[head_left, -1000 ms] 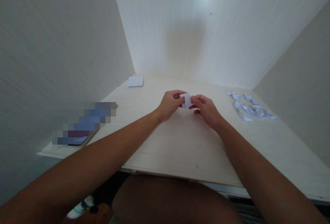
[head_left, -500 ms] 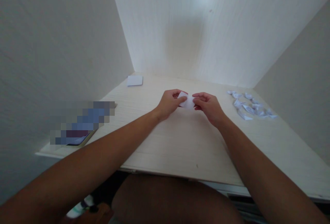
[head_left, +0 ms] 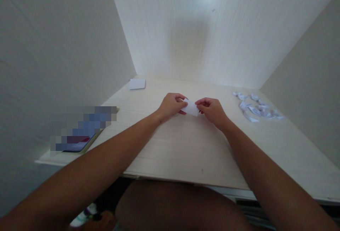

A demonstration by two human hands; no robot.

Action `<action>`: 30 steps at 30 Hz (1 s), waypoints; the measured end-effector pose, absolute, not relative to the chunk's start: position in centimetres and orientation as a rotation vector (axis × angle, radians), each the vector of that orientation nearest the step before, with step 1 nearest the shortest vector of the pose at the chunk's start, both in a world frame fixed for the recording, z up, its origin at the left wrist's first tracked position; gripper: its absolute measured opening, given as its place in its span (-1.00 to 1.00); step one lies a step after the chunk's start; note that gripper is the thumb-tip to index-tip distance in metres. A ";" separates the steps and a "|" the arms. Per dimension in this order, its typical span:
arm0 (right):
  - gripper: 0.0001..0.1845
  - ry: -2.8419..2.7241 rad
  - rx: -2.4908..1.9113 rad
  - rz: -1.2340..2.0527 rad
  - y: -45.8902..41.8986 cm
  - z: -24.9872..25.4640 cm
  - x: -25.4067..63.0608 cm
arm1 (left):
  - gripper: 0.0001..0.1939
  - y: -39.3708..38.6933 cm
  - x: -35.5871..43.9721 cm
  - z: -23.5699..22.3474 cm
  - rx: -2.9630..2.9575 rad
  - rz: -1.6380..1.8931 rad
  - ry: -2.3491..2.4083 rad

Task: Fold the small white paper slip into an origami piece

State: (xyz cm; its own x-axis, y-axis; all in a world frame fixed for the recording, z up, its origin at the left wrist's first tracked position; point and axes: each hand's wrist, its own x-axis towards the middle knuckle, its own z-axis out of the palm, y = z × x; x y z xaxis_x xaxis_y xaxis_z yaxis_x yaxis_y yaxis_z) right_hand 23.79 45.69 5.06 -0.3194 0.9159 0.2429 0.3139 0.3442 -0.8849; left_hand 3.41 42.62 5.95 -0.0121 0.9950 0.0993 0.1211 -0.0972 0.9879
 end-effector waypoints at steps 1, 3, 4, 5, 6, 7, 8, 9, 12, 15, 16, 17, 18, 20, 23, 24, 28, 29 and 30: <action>-0.85 -1.869 -1.089 0.961 45.6 5.1 23.8 | -0.81 42.5 3.0 6.2 1.414 1.187 1.302; -0.86 -1.990 -1.074 0.962 45.2 5.3 23.8 | -0.84 41.9 2.2 6.5 1.505 1.072 1.372; -0.86 -2.052 -1.060 0.961 44.9 5.5 23.7 | -0.85 41.4 1.9 6.6 1.540 1.012 1.399; -0.86 -2.108 -1.044 0.958 44.7 5.6 23.6 | -0.85 40.8 1.6 6.7 1.569 0.955 1.420; -0.87 -2.152 -1.030 0.958 44.4 5.7 23.5 | -0.86 40.2 1.4 6.7 1.592 0.905 1.437; -0.88 -2.199 -1.016 0.946 44.1 5.9 23.5 | -0.87 39.5 1.3 6.7 1.609 0.867 1.453; -0.90 -2.253 -0.996 0.908 43.7 6.0 23.4 | -0.88 38.9 1.2 6.6 1.622 0.844 1.471; -0.90 -2.312 -0.964 0.844 43.4 6.1 23.4 | -0.90 38.4 1.3 6.6 1.632 0.833 1.492; -0.82 -2.463 -0.784 0.559 42.4 6.0 23.5 | -0.96 37.4 1.5 6.7 1.670 0.841 1.561; -0.77 -2.615 -0.531 0.330 41.6 5.6 23.7 | -0.98 37.0 1.8 6.8 1.772 0.829 1.616; -0.75 -2.667 -0.456 0.261 41.5 5.4 23.7 | -0.97 36.9 1.8 6.7 1.848 0.832 1.639; -0.74 -2.701 -0.398 0.207 41.5 5.3 23.7 | -0.97 36.7 1.7 6.6 1.939 0.843 1.661; -0.73 -2.709 -0.363 0.180 41.5 5.1 23.8 | -0.96 36.5 1.6 6.4 2.029 0.870 1.685; -0.71 -2.678 -0.325 0.207 41.9 4.8 23.9 | -0.89 36.0 1.4 6.1 2.130 0.919 1.708; -0.73 -2.635 -0.256 0.300 42.6 4.7 24.3 | -0.80 35.1 1.1 5.8 2.155 0.969 1.716; -0.73 -2.634 -0.240 0.321 42.8 4.7 24.4 | -0.80 34.8 1.1 5.8 2.176 0.971 1.714; -0.75 -2.670 -0.223 0.344 42.9 4.7 25.1 | -0.85 34.1 1.2 6.0 2.281 0.985 1.680; -0.75 -2.675 -0.242 0.343 42.8 4.7 25.1 | -0.84 34.0 1.2 6.1 2.323 0.979 1.669; -0.76 -2.672 -0.260 0.341 42.6 4.7 25.2 | -0.83 34.0 1.1 6.1 2.375 0.973 1.658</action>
State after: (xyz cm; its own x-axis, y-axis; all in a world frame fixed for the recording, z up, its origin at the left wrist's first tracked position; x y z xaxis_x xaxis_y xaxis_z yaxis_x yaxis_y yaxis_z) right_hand 25.20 42.61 4.68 -0.8890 0.2343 0.3935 0.1278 0.9520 -0.2781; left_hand 1.09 33.95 6.11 0.2096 0.8693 0.4476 0.8144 -0.4085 0.4121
